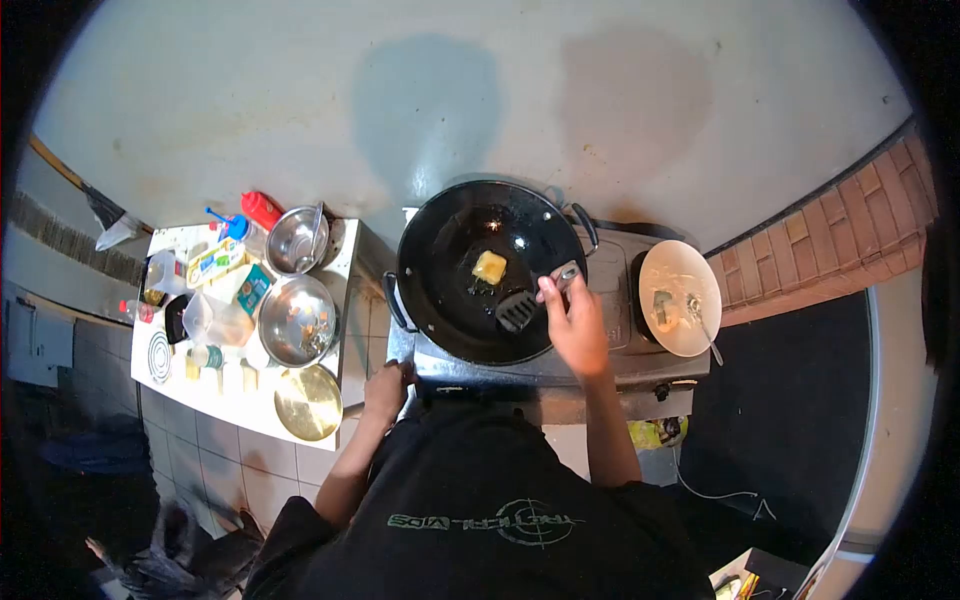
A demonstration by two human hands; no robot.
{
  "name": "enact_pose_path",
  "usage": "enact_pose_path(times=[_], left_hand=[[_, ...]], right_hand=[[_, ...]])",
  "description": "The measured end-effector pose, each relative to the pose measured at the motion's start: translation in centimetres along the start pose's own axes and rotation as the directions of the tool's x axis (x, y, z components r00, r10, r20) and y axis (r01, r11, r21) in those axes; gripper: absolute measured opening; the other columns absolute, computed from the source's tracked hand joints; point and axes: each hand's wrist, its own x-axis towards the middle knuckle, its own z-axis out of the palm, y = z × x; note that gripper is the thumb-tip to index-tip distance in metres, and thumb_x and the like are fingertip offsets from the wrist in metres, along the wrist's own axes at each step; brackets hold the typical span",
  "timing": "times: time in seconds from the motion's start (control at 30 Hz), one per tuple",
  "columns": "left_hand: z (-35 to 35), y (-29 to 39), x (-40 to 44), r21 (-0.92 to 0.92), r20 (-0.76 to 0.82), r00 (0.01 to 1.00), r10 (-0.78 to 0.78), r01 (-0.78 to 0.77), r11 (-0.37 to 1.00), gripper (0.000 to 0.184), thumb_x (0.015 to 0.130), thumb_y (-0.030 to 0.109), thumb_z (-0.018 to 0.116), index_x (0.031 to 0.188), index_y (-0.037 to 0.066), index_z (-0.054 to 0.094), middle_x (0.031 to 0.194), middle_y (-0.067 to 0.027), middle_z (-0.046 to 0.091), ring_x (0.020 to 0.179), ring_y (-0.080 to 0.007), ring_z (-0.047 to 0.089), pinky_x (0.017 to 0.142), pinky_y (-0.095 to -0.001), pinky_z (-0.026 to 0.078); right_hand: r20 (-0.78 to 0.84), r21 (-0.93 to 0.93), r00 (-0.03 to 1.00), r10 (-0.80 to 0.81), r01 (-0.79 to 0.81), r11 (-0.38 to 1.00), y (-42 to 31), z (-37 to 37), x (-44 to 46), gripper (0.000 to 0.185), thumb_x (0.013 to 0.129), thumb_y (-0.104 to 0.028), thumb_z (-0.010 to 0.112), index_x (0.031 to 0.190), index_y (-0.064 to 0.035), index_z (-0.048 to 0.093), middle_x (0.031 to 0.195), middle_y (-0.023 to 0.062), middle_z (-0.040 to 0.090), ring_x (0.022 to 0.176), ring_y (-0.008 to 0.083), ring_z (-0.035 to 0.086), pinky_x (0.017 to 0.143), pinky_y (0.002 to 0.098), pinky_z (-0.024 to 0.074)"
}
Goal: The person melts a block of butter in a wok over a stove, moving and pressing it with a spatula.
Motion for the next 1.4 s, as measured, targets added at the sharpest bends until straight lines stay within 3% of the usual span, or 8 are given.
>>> enact_pose_path(times=[0.17,0.27,0.33,0.63,0.83,1.03,1.27,1.4], left_hand=[[-0.4,0.5,0.0,-0.030,0.005,1.000,-0.020,0.020,0.999,0.016,0.087,0.025,0.061,0.093,0.011,0.066,0.090,-0.0144,0.064,0.081,-0.0355,0.066,0.067,-0.0484,0.052],[-1.1,0.6,0.1,0.000,0.050,0.999,-0.020,0.020,1.000,0.018,0.086,0.025,0.062,0.094,0.009,0.065,0.091,-0.0150,0.064,0.081,-0.0359,0.066,0.068,-0.0482,0.052],[-0.5,0.2,0.2,0.028,0.078,0.996,-0.037,0.035,0.999,0.023,0.086,0.028,0.064,0.096,0.008,0.064,0.091,-0.0156,0.065,0.082,-0.0362,0.066,0.068,-0.0485,0.053],[-0.2,0.2,-0.2,0.036,0.012,0.997,-0.074,0.074,0.997,0.030,0.085,0.035,0.065,0.097,0.007,0.060,0.086,-0.0152,0.066,0.080,-0.0354,0.066,0.067,-0.0491,0.052],[-0.4,0.4,-0.2,0.044,-0.009,0.998,-0.058,0.058,0.997,0.032,0.082,0.037,0.067,0.094,0.007,0.060,0.088,-0.0136,0.066,0.083,-0.0348,0.066,0.067,-0.0482,0.052],[-0.6,0.3,0.4,0.045,0.012,0.998,-0.067,0.066,0.997,0.034,0.079,0.036,0.070,0.092,0.007,0.060,0.088,-0.0137,0.065,0.082,-0.0358,0.066,0.066,-0.0476,0.052],[-1.0,0.6,0.1,0.019,-0.023,0.992,-0.127,0.128,0.992,0.035,0.077,0.038,0.071,0.087,0.006,0.060,0.090,-0.0141,0.064,0.081,-0.0362,0.066,0.064,-0.0482,0.051],[-0.7,0.0,0.4,0.003,-0.006,0.992,-0.127,0.127,0.992,0.036,0.075,0.040,0.072,0.085,0.007,0.061,0.088,-0.0137,0.064,0.080,-0.0358,0.065,0.064,-0.0478,0.050]], right_hand=[[0.036,0.027,0.999,0.003,-0.004,1.000,0.6,0.9,-0.2,0.019,0.095,-0.016,0.057,0.093,0.0010,0.049,0.072,0.0153,0.060,0.065,0.0308,0.062,0.060,0.0363,0.0467],[-0.025,0.129,0.998,0.054,-0.051,0.990,-0.2,1.2,-0.3,0.015,0.095,-0.013,0.056,0.092,0.0000,0.050,0.072,0.0130,0.060,0.064,0.0273,0.061,0.061,0.0347,0.0472],[-0.096,0.118,0.995,-0.027,0.038,0.992,-0.3,1.1,-0.3,0.011,0.094,-0.010,0.056,0.091,-0.0013,0.050,0.070,0.0119,0.059,0.063,0.0256,0.061,0.060,0.0335,0.0471],[-0.005,0.014,0.998,0.064,-0.064,0.998,-0.8,1.5,-0.5,0.011,0.094,-0.009,0.056,0.089,-0.0014,0.049,0.071,0.0130,0.059,0.065,0.0262,0.062,0.062,0.0332,0.0470],[-0.105,0.129,0.994,-0.017,0.031,0.991,-0.1,0.9,-0.2,0.014,0.095,-0.013,0.054,0.089,-0.0011,0.049,0.072,0.0134,0.061,0.068,0.0282,0.064,0.063,0.0349,0.0472],[-0.029,-0.007,0.999,0.045,-0.045,0.999,-0.1,0.4,0.1,0.016,0.095,-0.016,0.055,0.090,-0.0012,0.050,0.073,0.0133,0.062,0.069,0.0300,0.064,0.062,0.0362,0.0474],[-0.006,0.094,0.999,0.040,-0.039,0.995,0.7,1.4,0.1,0.014,0.095,-0.013,0.055,0.090,-0.0016,0.049,0.072,0.0130,0.062,0.068,0.0281,0.064,0.062,0.0361,0.0477],[-0.067,0.111,0.996,-0.067,0.074,0.991,0.6,1.0,0.3,0.013,0.095,-0.013,0.055,0.090,-0.0019,0.049,0.070,0.0122,0.060,0.068,0.0271,0.064,0.061,0.0362,0.0470]])
